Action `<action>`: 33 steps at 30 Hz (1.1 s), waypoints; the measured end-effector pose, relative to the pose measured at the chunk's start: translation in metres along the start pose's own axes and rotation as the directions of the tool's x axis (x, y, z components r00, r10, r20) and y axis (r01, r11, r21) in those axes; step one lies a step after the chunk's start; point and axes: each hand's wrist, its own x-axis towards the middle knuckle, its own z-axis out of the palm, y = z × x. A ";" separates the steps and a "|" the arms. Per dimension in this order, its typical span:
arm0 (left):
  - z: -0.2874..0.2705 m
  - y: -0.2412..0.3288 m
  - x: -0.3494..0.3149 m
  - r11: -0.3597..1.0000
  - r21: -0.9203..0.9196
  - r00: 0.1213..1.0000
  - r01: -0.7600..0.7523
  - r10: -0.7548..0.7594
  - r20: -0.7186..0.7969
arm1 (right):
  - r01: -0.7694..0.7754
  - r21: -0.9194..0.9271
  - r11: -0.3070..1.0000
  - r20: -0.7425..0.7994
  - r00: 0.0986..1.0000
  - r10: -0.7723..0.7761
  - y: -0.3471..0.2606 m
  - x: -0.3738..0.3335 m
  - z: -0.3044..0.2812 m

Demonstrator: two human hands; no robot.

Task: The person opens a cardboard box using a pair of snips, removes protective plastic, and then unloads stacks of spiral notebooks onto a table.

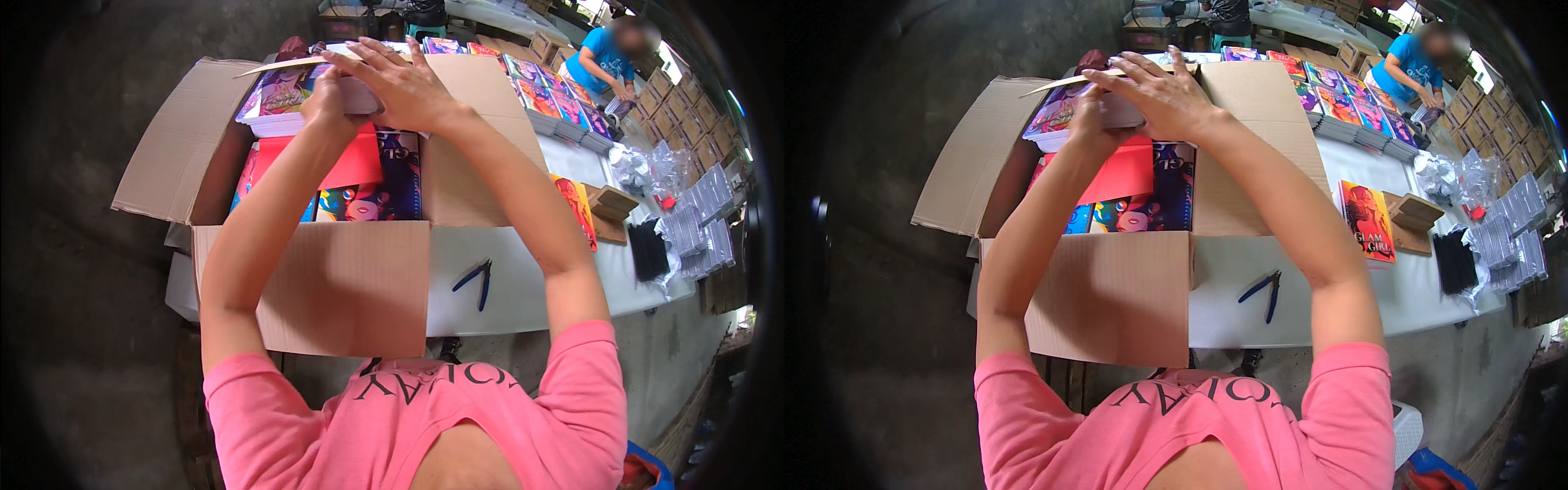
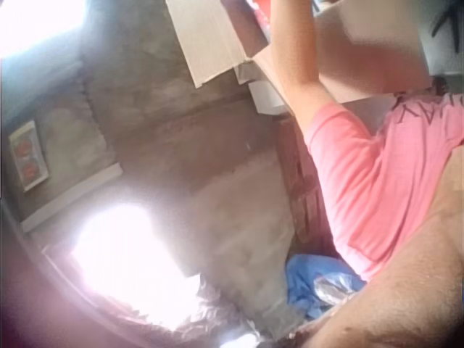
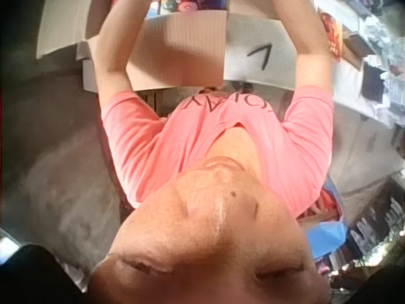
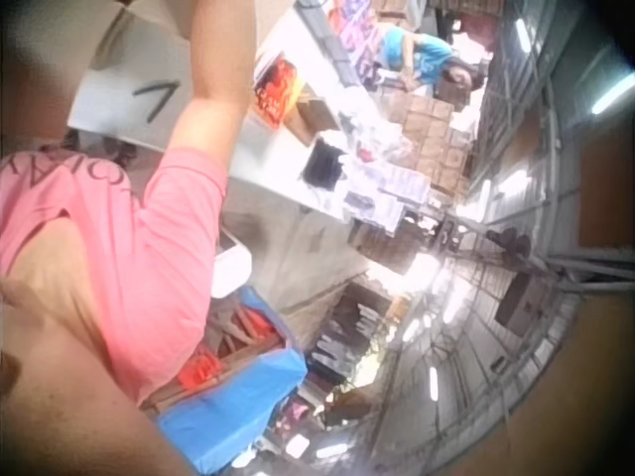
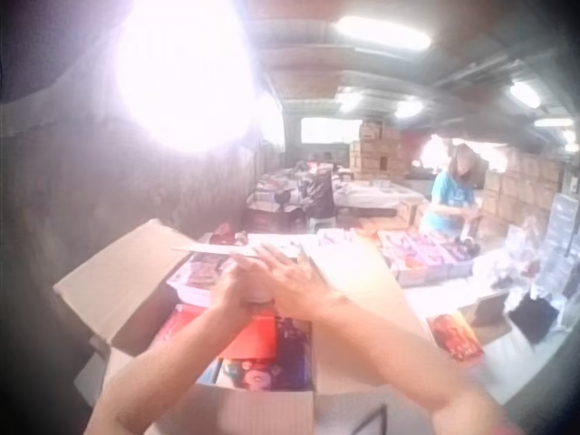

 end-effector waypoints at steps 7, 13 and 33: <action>0.002 0.013 -0.122 0.970 -0.223 0.990 -0.097 0.117 0.080 | 0.284 0.243 0.927 -0.227 0.946 -0.231 -0.027 -0.028 -0.091; 0.013 -0.005 -0.202 0.928 -0.253 0.961 -0.275 0.274 -0.039 | -0.195 0.863 0.467 0.117 0.974 0.192 0.060 -0.090 -0.162; 0.260 -0.209 -0.209 0.988 -0.111 0.909 -0.103 0.139 0.393 | -0.268 0.887 -0.376 0.452 0.672 0.587 0.209 -0.326 -0.252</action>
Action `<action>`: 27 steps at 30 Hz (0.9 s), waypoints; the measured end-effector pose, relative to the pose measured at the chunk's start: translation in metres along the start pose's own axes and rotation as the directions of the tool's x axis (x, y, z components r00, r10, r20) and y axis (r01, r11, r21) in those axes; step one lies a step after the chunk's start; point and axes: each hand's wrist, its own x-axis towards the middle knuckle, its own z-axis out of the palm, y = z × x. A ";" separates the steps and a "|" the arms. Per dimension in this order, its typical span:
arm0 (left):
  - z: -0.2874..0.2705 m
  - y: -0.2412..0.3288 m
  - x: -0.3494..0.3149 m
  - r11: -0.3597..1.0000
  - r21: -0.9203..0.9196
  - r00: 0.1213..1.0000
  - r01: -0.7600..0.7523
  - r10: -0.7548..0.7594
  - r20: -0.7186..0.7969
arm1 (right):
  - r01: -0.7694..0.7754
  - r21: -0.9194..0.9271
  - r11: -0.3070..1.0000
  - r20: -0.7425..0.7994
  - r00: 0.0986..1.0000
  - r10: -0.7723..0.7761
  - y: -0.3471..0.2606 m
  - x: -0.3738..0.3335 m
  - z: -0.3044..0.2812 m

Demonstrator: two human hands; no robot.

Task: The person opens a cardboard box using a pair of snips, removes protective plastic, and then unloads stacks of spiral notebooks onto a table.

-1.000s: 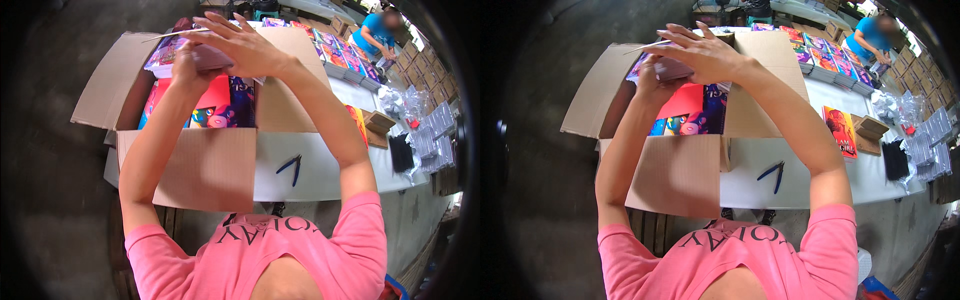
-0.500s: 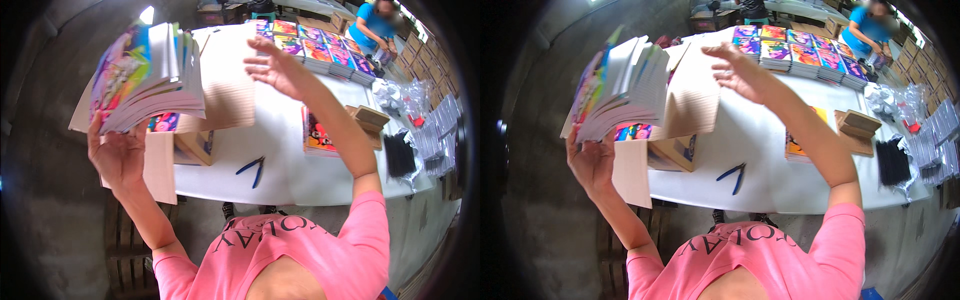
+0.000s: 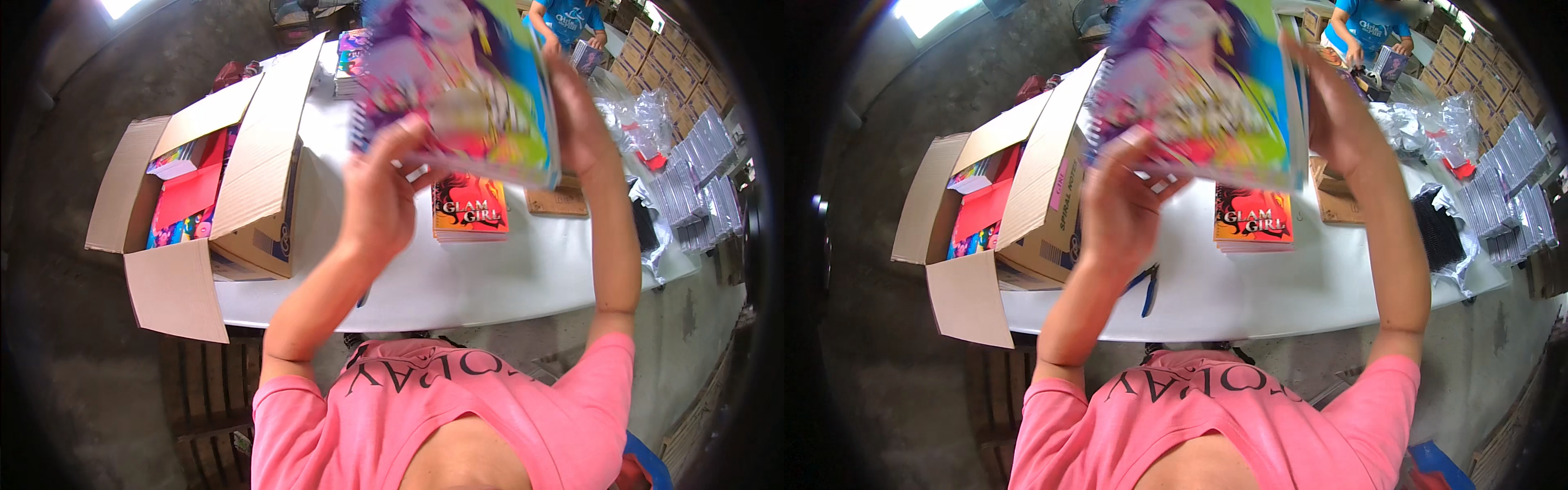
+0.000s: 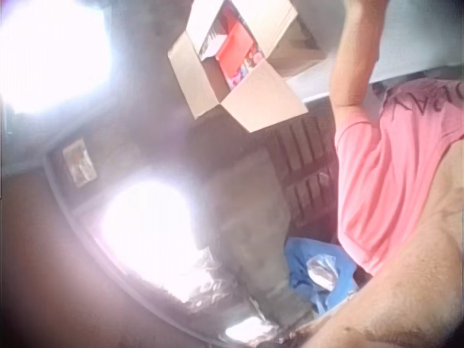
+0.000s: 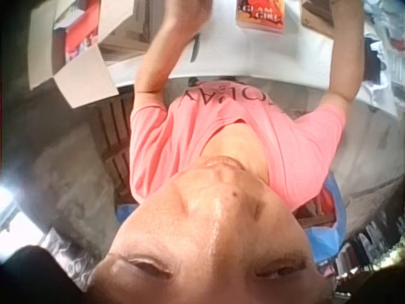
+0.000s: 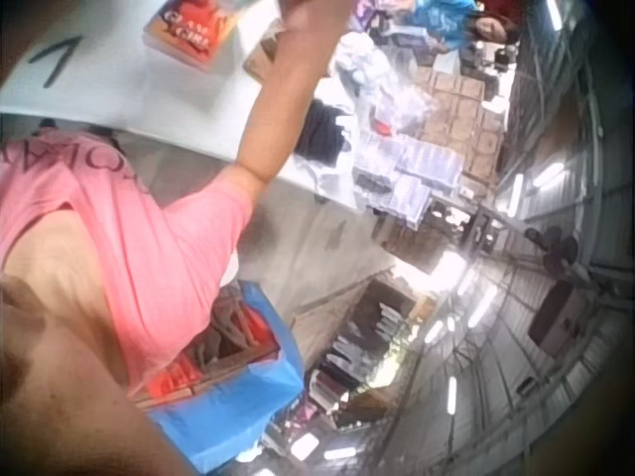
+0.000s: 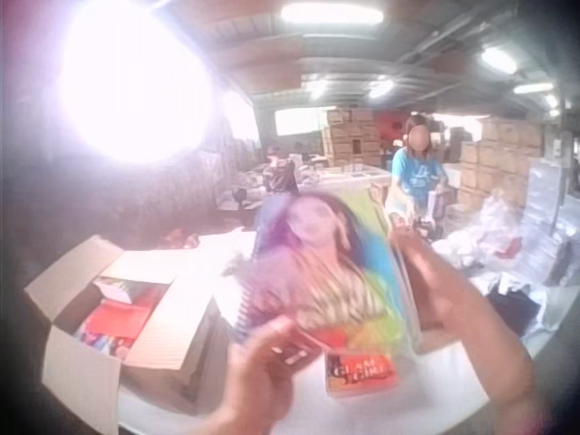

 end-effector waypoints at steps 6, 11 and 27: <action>-0.025 -0.116 -0.004 0.965 -0.047 0.954 0.256 -0.260 -0.148 | -0.180 0.084 0.980 -0.182 0.964 0.192 0.107 -0.017 -0.078; -0.053 -0.163 0.005 0.917 0.022 0.910 0.397 -0.391 -0.135 | -0.387 0.243 0.889 -0.149 0.891 0.428 0.167 -0.012 -0.129; -0.112 0.161 -0.087 0.541 0.659 0.817 -0.523 0.539 0.206 | -0.342 -0.418 0.842 -0.306 0.925 0.225 0.191 0.001 -0.148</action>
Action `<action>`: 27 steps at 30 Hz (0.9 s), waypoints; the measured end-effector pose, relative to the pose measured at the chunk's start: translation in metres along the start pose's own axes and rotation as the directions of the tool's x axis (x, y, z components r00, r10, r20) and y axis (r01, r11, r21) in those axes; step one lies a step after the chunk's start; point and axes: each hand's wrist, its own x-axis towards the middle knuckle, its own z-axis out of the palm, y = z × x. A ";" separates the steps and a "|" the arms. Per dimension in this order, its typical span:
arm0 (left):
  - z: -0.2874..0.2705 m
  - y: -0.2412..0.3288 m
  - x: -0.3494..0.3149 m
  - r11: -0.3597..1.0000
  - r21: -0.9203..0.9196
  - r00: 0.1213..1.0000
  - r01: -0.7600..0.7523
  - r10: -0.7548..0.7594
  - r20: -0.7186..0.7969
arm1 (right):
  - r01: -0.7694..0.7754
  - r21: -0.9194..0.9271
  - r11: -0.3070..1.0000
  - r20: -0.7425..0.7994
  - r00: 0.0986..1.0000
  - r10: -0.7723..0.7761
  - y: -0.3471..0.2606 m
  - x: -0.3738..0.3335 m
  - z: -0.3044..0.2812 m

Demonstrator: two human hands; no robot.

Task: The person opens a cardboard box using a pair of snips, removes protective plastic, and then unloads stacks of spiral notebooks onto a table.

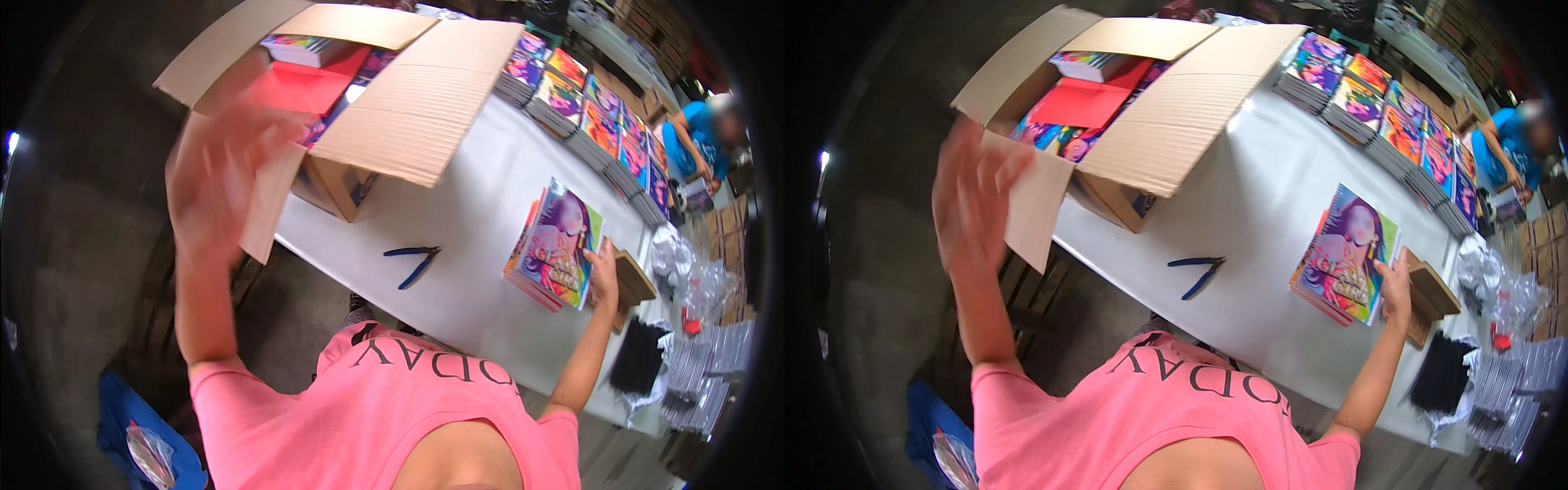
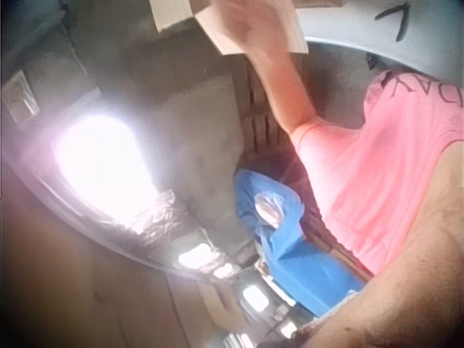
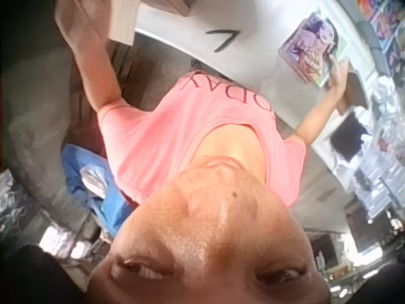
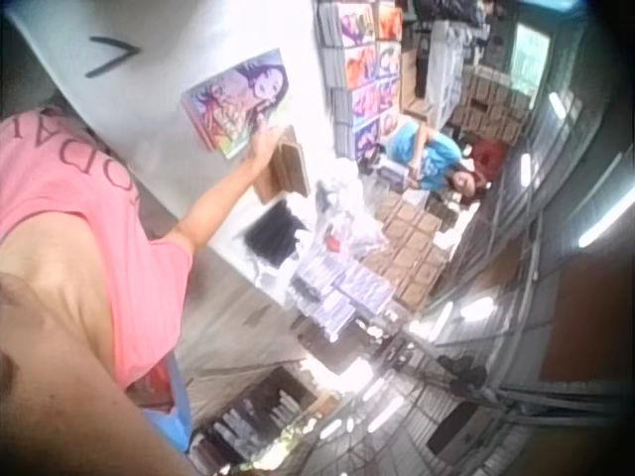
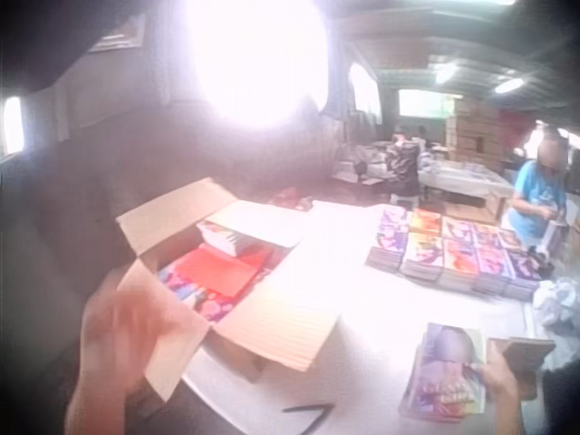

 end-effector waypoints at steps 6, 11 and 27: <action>-0.143 -0.111 0.109 0.635 -0.640 0.341 0.432 -0.773 -0.536 | -0.063 -0.262 0.963 -0.037 0.998 0.055 -0.020 0.006 0.015; -0.169 -0.249 0.161 0.668 -0.698 0.490 0.259 -0.714 -0.501 | -0.007 -0.333 0.943 -0.104 0.994 -0.029 -0.023 0.004 0.022; -0.193 -0.266 0.203 0.620 -0.705 0.327 0.345 -0.783 -0.529 | 0.047 -0.600 0.799 -0.132 0.979 -0.157 -0.013 -0.027 0.047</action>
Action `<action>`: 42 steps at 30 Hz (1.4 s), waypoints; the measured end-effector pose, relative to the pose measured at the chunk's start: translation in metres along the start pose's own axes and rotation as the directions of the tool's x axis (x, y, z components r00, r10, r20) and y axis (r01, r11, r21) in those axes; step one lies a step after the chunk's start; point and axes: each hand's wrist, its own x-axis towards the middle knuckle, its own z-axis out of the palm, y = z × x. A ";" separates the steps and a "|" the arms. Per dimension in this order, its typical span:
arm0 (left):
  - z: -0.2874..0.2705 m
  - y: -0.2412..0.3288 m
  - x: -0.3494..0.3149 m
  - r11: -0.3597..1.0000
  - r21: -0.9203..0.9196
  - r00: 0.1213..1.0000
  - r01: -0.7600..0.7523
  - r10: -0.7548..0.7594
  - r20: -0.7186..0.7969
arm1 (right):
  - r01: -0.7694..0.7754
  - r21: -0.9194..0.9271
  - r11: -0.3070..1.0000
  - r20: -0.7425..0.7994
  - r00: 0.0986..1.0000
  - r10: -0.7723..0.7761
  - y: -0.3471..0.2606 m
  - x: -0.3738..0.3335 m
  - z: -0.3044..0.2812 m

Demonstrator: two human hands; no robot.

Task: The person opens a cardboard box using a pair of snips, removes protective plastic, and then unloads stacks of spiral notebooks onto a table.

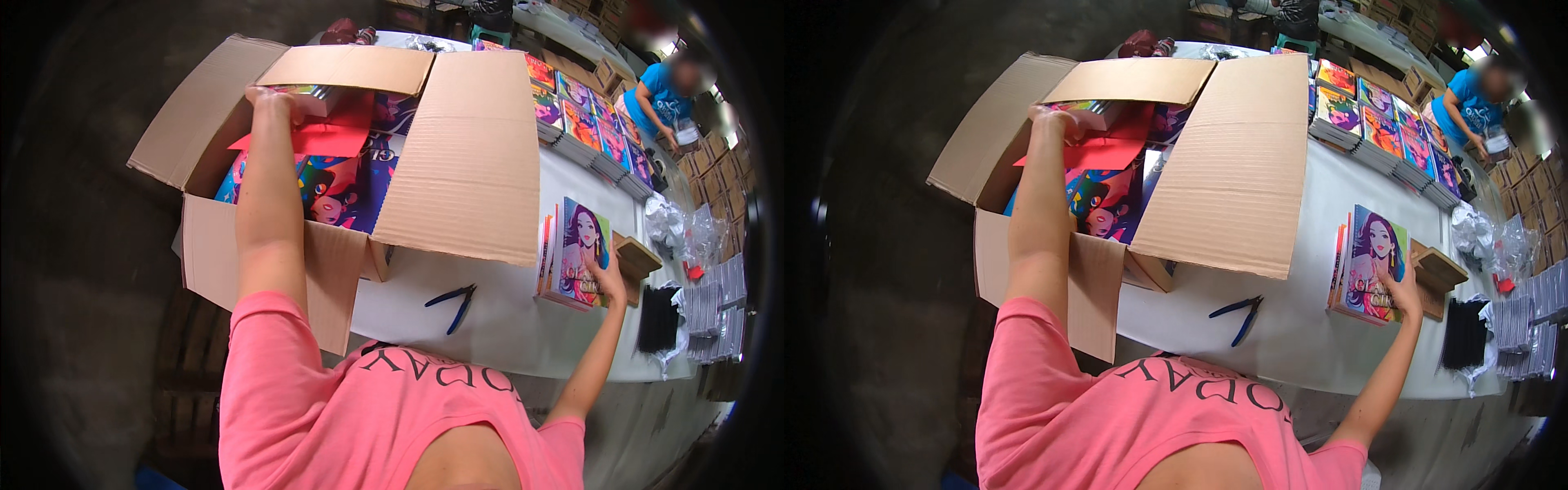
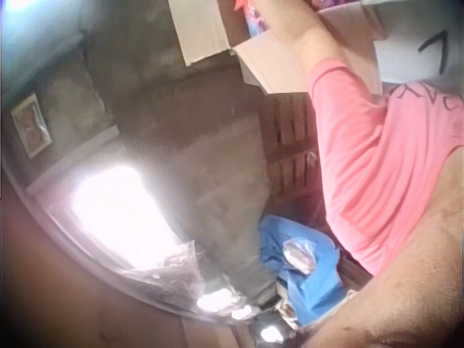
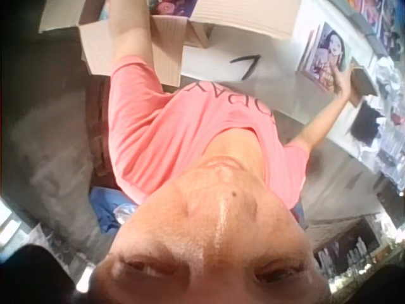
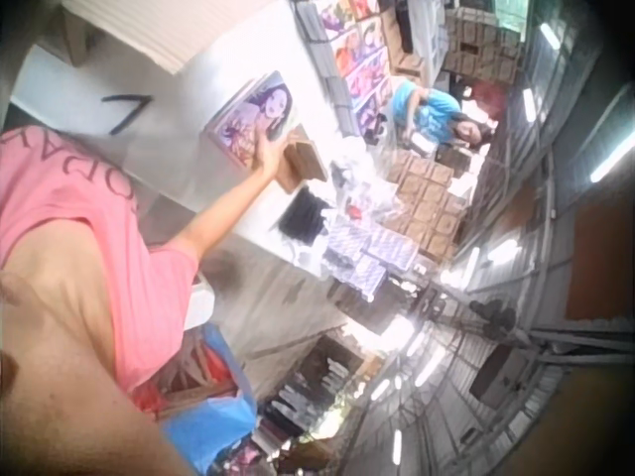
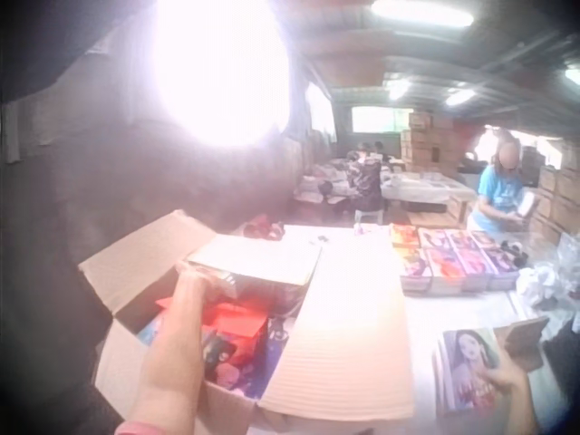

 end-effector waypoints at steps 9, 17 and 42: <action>-0.001 -0.006 0.014 0.994 0.044 0.992 0.102 -0.105 0.076 | -0.156 -0.073 0.985 0.001 0.988 0.156 0.001 -0.003 -0.004; -0.009 -0.016 0.023 0.997 0.034 0.995 0.070 -0.072 0.068 | -0.139 -0.093 0.986 -0.001 0.990 0.140 -0.008 -0.004 -0.004; 0.014 -0.185 -0.423 0.903 -0.328 0.555 -0.278 0.430 0.712 | -0.004 1.000 0.027 0.016 0.893 -0.449 -0.228 -0.060 -0.073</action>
